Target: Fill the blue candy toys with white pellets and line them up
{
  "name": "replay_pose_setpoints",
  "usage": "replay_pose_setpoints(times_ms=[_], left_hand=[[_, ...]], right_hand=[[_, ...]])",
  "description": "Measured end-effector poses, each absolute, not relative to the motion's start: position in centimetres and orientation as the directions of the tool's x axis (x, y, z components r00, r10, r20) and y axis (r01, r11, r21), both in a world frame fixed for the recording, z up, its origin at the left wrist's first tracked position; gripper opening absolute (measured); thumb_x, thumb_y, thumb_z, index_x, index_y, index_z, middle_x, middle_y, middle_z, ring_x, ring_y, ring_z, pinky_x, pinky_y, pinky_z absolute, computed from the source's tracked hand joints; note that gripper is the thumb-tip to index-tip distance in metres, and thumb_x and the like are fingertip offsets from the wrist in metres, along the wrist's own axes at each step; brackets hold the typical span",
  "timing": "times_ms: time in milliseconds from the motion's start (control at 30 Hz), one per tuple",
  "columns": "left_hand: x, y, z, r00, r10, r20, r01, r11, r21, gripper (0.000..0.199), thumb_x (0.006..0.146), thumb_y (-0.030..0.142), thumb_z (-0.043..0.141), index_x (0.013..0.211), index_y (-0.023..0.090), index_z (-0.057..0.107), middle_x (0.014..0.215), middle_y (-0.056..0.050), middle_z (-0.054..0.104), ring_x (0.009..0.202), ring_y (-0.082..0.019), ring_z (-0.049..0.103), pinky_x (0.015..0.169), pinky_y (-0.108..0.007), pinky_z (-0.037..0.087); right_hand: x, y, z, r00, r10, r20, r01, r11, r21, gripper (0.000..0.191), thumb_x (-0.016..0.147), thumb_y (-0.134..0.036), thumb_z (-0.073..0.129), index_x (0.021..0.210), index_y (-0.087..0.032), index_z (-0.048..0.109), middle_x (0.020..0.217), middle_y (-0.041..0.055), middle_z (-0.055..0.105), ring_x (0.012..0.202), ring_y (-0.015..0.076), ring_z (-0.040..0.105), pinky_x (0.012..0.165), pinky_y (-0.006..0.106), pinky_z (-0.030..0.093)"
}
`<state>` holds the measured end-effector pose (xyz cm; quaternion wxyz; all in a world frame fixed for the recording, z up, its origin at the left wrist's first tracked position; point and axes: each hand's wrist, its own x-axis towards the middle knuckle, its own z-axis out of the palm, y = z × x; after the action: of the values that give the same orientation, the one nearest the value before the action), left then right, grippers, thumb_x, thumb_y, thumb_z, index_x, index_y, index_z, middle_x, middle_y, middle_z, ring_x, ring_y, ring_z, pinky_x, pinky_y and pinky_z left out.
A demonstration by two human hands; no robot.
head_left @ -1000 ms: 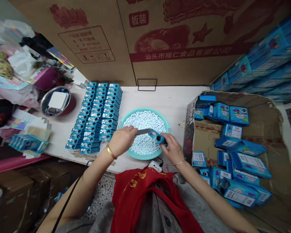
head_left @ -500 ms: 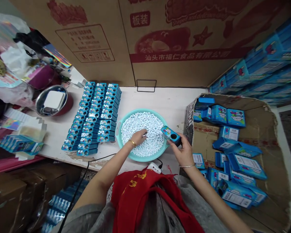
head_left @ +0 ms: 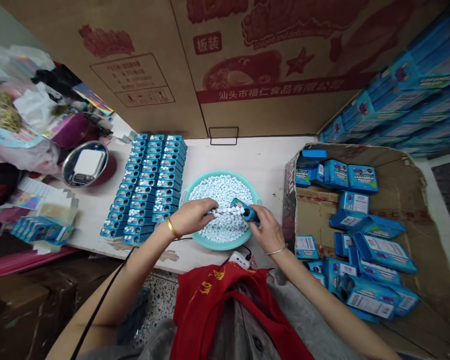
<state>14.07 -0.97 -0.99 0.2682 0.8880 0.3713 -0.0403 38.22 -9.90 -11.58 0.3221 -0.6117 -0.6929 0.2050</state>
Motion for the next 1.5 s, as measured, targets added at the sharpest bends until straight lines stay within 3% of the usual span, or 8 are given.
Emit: replay_pose_setpoints(times_ms=[233,433,600,767,1000,1267,1367,1500], left_hand=[[18.7,-2.9,4.3,0.66,0.618,-0.428,0.702,-0.71,0.058,0.018,0.091,0.012,0.041,0.1,0.012,0.056,0.091,-0.011,0.064,0.083,-0.022,0.062,0.066,-0.03,0.048],[17.8,-2.9,3.8,0.676,0.674,-0.297,0.713,-0.701,0.033,0.019,0.092,0.015,0.04,0.099,0.015,0.058,0.089,-0.009,0.061,0.087,-0.021,0.058,0.07,-0.03,0.046],[13.8,0.8,-5.2,0.48,0.828,-0.288,0.869,-0.495,0.027,0.022,0.091,0.014,0.04,0.105,0.015,0.056,0.097,-0.01,0.06,0.092,-0.022,0.057,0.077,-0.032,0.045],[14.8,1.5,-14.1,0.435,0.827,-0.357,0.899,-0.374,0.228,0.027,0.092,0.01,0.033,0.107,0.014,0.055,0.108,-0.013,0.059,0.105,-0.024,0.054,0.087,-0.037,0.044],[17.7,-1.9,-16.9,0.517,0.77,-0.374,0.831,-0.346,0.435,0.032,0.087,0.015,0.046,0.118,0.019,0.052,0.118,-0.008,0.06,0.107,-0.02,0.056,0.09,-0.031,0.045],[13.8,-2.7,-11.5,0.592,0.759,-0.27,0.66,-0.265,0.703,0.03,0.089,0.034,0.05,0.113,0.017,0.053,0.108,-0.007,0.063,0.088,-0.016,0.059,0.083,-0.03,0.046],[12.9,-2.4,-7.4,0.649,0.735,-0.197,0.629,-0.373,0.682,0.027,0.091,0.033,0.048,0.112,0.017,0.053,0.107,-0.007,0.063,0.089,-0.016,0.059,0.082,-0.029,0.046],[13.7,-1.8,-2.4,0.728,0.652,-0.212,0.644,-0.546,0.536,0.023,0.091,0.029,0.048,0.11,0.017,0.054,0.104,-0.006,0.063,0.091,-0.017,0.059,0.082,-0.029,0.046]], right_hand=[[36.7,-10.1,-12.2,-0.095,0.969,0.229,0.7,0.228,-0.676,0.04,0.084,-0.019,0.049,0.124,-0.021,0.05,0.115,0.011,0.061,0.109,0.0267,0.056,0.093,0.046,0.049],[37.2,-10.3,-12.7,-0.069,0.97,0.235,0.676,0.219,-0.704,0.041,0.084,-0.018,0.047,0.126,-0.02,0.049,0.118,0.0115,0.06,0.112,0.0263,0.055,0.095,0.047,0.048],[38.3,-10.2,-12.8,-0.016,0.97,0.244,0.666,0.192,-0.72,0.041,0.084,-0.018,0.047,0.125,-0.021,0.049,0.117,0.0114,0.06,0.112,0.0266,0.055,0.096,0.048,0.047],[39.3,-10.3,-12.1,0.043,0.974,0.224,0.65,0.143,-0.746,0.037,0.086,-0.024,0.049,0.123,-0.02,0.05,0.116,0.0122,0.06,0.11,0.0261,0.057,0.094,0.045,0.048],[40.0,-10.3,-11.2,0.192,0.964,0.184,0.63,0.023,-0.776,0.035,0.086,-0.037,0.055,0.117,-0.02,0.054,0.107,0.0094,0.064,0.097,0.0241,0.061,0.086,0.04,0.05],[40.7,-10.5,-11.5,0.182,0.962,0.206,0.665,0.034,-0.746,0.035,0.085,-0.034,0.055,0.118,-0.021,0.054,0.108,0.0097,0.063,0.099,0.0249,0.061,0.087,0.042,0.05],[40.1,-10.4,-11.7,0.112,0.968,0.226,0.69,0.088,-0.719,0.035,0.086,-0.028,0.052,0.12,-0.02,0.052,0.112,0.0112,0.062,0.105,0.0262,0.058,0.091,0.044,0.049],[38.7,-10.3,-11.7,0.001,0.97,0.242,0.708,0.171,-0.685,0.038,0.085,-0.021,0.048,0.123,-0.021,0.051,0.115,0.0113,0.061,0.109,0.0271,0.056,0.093,0.046,0.049]])
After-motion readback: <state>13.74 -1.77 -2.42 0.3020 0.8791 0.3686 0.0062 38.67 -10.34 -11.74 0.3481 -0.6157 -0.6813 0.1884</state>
